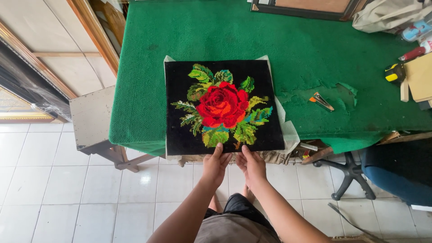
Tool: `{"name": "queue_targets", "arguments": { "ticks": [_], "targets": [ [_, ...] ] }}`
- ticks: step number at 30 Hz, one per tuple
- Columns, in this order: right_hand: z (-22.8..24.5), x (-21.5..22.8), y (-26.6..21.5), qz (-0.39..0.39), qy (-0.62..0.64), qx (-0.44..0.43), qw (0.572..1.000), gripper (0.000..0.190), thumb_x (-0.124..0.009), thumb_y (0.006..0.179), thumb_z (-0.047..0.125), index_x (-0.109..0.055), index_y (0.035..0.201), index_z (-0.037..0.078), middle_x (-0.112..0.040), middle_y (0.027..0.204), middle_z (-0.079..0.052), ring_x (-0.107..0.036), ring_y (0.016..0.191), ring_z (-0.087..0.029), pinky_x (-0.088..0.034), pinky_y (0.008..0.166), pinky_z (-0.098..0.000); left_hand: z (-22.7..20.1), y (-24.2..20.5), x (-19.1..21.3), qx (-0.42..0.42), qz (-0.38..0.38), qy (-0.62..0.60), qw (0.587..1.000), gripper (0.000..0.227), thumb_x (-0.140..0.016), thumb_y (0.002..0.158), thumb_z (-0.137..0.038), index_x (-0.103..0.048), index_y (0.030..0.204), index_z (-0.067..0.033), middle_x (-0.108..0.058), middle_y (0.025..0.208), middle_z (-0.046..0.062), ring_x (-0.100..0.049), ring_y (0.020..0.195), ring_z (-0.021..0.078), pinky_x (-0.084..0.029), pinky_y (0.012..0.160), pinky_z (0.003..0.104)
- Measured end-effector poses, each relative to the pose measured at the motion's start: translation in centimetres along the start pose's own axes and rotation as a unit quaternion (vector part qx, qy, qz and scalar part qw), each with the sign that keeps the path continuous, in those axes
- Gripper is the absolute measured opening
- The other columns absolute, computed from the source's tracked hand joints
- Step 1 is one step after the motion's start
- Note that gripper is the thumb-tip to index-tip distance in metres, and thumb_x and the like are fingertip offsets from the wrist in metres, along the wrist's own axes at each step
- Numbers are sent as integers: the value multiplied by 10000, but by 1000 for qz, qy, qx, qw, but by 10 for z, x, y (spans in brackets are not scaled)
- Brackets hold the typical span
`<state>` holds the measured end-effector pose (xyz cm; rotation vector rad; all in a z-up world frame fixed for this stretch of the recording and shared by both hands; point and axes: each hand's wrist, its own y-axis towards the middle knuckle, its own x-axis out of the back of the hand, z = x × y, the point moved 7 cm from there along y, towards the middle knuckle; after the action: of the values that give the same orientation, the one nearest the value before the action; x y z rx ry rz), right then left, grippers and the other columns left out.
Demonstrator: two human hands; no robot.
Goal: Trimming the excess edges of a floral artwork using a utility knife on a workbench.
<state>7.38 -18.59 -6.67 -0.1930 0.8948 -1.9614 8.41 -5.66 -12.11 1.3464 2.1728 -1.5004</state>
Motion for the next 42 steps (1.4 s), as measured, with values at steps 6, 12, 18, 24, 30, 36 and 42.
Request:
{"name": "queue_targets", "arguments": {
  "ticks": [6, 12, 18, 24, 30, 36, 42],
  "targets": [
    [-12, 0, 12, 21, 61, -48, 997, 228, -731, 738, 188, -561, 843, 77, -608, 765, -60, -616, 718, -181, -538, 628, -244, -18, -51, -33, 34, -19, 53, 998, 511, -720, 759, -253, -446, 1070, 45, -548, 968, 209, -586, 985, 337, -442, 901, 429],
    [-8, 1, 8, 24, 68, -72, 995, 243, -746, 718, 181, -529, 812, 124, -624, 786, -18, -625, 758, -164, -497, 648, -265, -9, -35, -25, 32, -27, 60, 997, 440, -715, 770, -222, -420, 954, 48, -599, 890, 227, -625, 902, 306, -480, 834, 385],
    [6, 18, 7, -25, 100, -41, 994, 275, -725, 745, 284, -535, 865, 126, -627, 832, -27, -629, 793, -170, -514, 694, -271, -8, -32, -25, 50, -24, 29, 998, 401, -697, 780, -167, -393, 955, 26, -595, 882, 206, -621, 906, 295, -484, 839, 386],
    [15, 61, 42, -82, 84, 18, 993, 326, -671, 796, 374, -516, 955, 135, -631, 886, -70, -636, 836, -203, -548, 717, -310, -9, -32, -24, 47, -24, 26, 998, 355, -676, 793, -139, -401, 953, 19, -582, 862, 178, -622, 905, 296, -490, 841, 392],
    [39, 111, 67, -142, 137, 50, 979, 304, -575, 855, 383, -514, 1023, 137, -610, 936, -56, -623, 881, -206, -537, 787, -333, -15, -41, -29, 43, -27, 36, 998, 340, -668, 795, -120, -404, 957, 20, -570, 904, 191, -606, 937, 319, -477, 852, 405],
    [56, 122, 54, -125, 153, 55, 979, 350, -589, 811, 385, -449, 1098, 241, -524, 1099, 40, -517, 1039, -176, -439, 907, -439, -12, -37, -27, 37, -27, 25, 999, 325, -661, 798, -110, -390, 939, 3, -570, 935, 185, -600, 937, 325, -465, 862, 418],
    [70, 85, 39, -22, 13, 65, 998, 309, -695, 756, 169, -510, 1000, 125, -495, 820, 25, -549, 750, -110, -500, 713, -267, -11, -40, -28, 38, -20, 14, 999, 314, -644, 804, -97, -372, 944, -24, -552, 950, 156, -595, 958, 319, -453, 880, 408]
  ]
}}
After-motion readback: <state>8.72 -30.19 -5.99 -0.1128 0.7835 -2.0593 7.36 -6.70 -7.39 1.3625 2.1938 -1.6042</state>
